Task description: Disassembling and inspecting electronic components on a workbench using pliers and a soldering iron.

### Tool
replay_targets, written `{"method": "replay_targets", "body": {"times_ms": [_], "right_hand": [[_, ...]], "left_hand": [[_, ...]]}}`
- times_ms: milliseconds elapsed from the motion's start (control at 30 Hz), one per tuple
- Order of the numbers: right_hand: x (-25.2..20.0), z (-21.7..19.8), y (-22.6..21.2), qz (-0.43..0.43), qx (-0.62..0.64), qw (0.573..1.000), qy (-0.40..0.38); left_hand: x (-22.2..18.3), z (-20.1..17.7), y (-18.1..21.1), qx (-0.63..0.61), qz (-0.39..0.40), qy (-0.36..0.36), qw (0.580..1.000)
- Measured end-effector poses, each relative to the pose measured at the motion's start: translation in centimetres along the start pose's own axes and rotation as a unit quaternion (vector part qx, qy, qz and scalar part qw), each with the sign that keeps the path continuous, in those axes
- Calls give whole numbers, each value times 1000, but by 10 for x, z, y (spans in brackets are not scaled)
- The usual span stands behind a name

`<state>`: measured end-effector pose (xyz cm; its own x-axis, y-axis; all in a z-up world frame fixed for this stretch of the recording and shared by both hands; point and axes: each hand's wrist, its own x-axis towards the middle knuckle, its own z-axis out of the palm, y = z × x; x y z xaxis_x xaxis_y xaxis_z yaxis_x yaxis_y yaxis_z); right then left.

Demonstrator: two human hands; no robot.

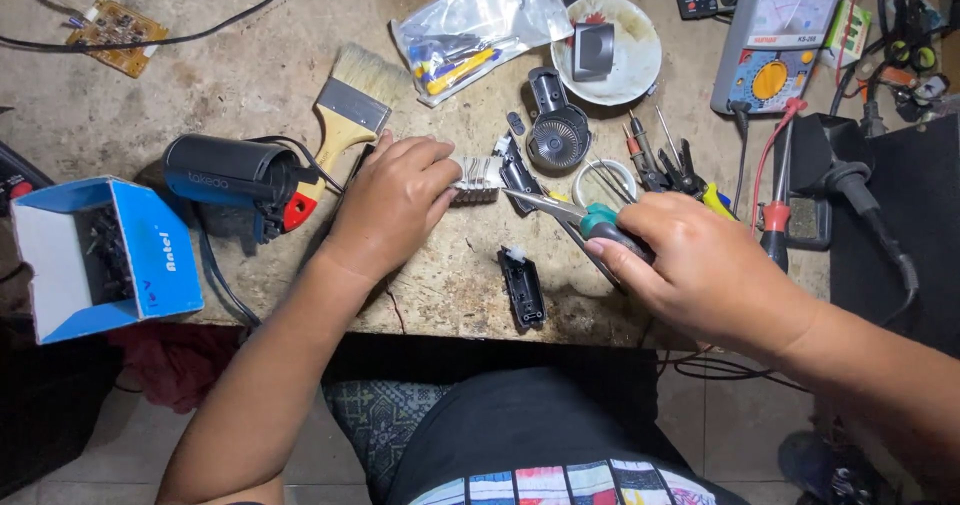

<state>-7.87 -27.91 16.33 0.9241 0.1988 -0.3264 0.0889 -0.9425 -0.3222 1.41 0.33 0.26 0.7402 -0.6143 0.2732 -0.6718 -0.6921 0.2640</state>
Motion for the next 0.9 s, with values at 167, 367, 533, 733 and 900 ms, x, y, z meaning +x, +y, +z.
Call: {"method": "replay_targets", "body": {"times_ms": [167,367,533,733,900], "right_hand": [[1,9,-15,-147,-252,944,152],[14,12,-42,-202,-402,861,236],[19,19,-52,-192,-466,831,235],[20,19,-70,-203,-486,819,227],[21,23,-75,-203,-479,825,220]], "left_hand": [[8,-24,8,-45,42,18,998],[5,-14,10,-31,50,55,997],[4,-15,6,-40,72,73,994],[1,-23,-1,-106,82,60,989],[-2,-21,-5,-136,92,81,983]]}}
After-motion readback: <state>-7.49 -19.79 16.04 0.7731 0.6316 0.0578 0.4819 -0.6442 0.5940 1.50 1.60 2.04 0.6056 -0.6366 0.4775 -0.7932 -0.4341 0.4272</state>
